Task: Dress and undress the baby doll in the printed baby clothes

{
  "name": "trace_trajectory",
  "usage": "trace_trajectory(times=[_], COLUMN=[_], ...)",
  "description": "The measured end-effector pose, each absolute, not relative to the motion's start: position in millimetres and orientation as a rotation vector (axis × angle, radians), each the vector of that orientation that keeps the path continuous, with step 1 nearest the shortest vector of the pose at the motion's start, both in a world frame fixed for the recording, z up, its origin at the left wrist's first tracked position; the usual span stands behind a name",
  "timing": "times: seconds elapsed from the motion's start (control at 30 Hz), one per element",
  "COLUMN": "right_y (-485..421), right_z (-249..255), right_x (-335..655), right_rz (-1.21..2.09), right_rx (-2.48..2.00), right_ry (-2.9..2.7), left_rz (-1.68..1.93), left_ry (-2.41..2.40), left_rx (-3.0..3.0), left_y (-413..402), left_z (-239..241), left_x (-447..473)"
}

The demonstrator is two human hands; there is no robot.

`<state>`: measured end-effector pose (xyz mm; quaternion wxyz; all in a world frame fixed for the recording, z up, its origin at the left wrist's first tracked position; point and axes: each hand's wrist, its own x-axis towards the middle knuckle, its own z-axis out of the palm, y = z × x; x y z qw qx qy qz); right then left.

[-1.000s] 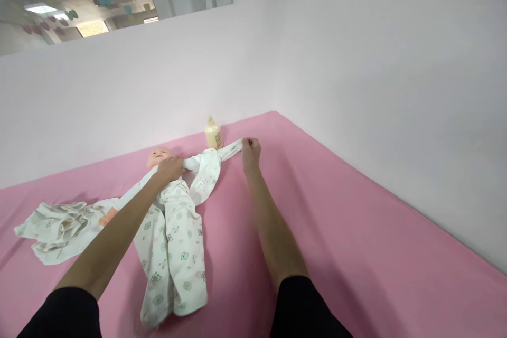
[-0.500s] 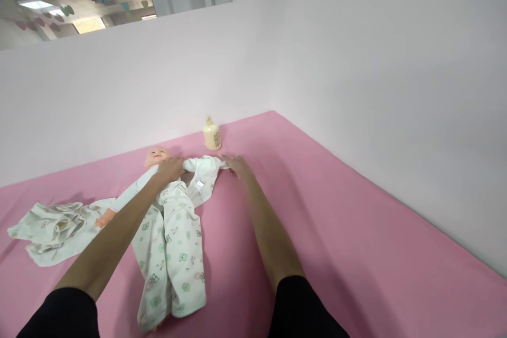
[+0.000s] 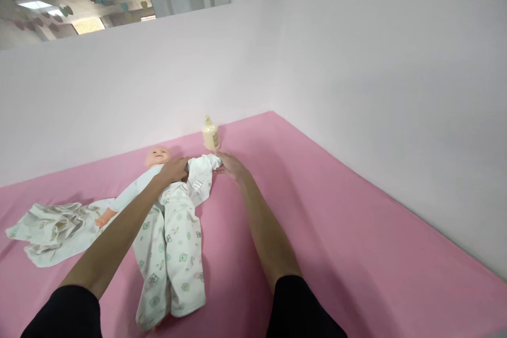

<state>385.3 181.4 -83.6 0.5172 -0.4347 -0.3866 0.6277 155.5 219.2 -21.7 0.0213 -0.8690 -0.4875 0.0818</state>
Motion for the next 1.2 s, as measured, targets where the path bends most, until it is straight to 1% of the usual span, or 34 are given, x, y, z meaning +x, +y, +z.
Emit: trace_trajectory(times=[0.07,0.23,0.47,0.73,0.87,0.93,1.1,1.2], right_y=[179,176,171,166,167,170,176,176], right_z=[-81,-76,-67,-48,-51,-59,-87,-91], right_x=[385,384,398,414,419,422,424,420], right_rz=[1.535,1.391,1.256,1.176,1.169,1.139,1.018,0.922], right_rx=[-1.004,-1.035,-0.953,-0.966,-0.976,-1.060,-1.542,-1.697], right_ry=[-0.939,-0.952,-0.951,-0.920,-0.911,-0.888,-0.834,-0.832], left_rz=[0.242,0.248,0.259,0.246,0.242,0.243,0.263,0.275], left_ry=[-1.515,-1.517,-1.502,-1.493,-1.494,-1.493,-1.486,-1.510], left_rx=[-2.695,-2.688,-2.684,-2.701,-2.710,-2.715,-2.719,-2.704], left_y=[219,219,224,226,225,224,221,219], left_z=[-21,-19,-23,-20,-17,-16,-17,-18], left_x=[157,157,153,147,144,143,145,149])
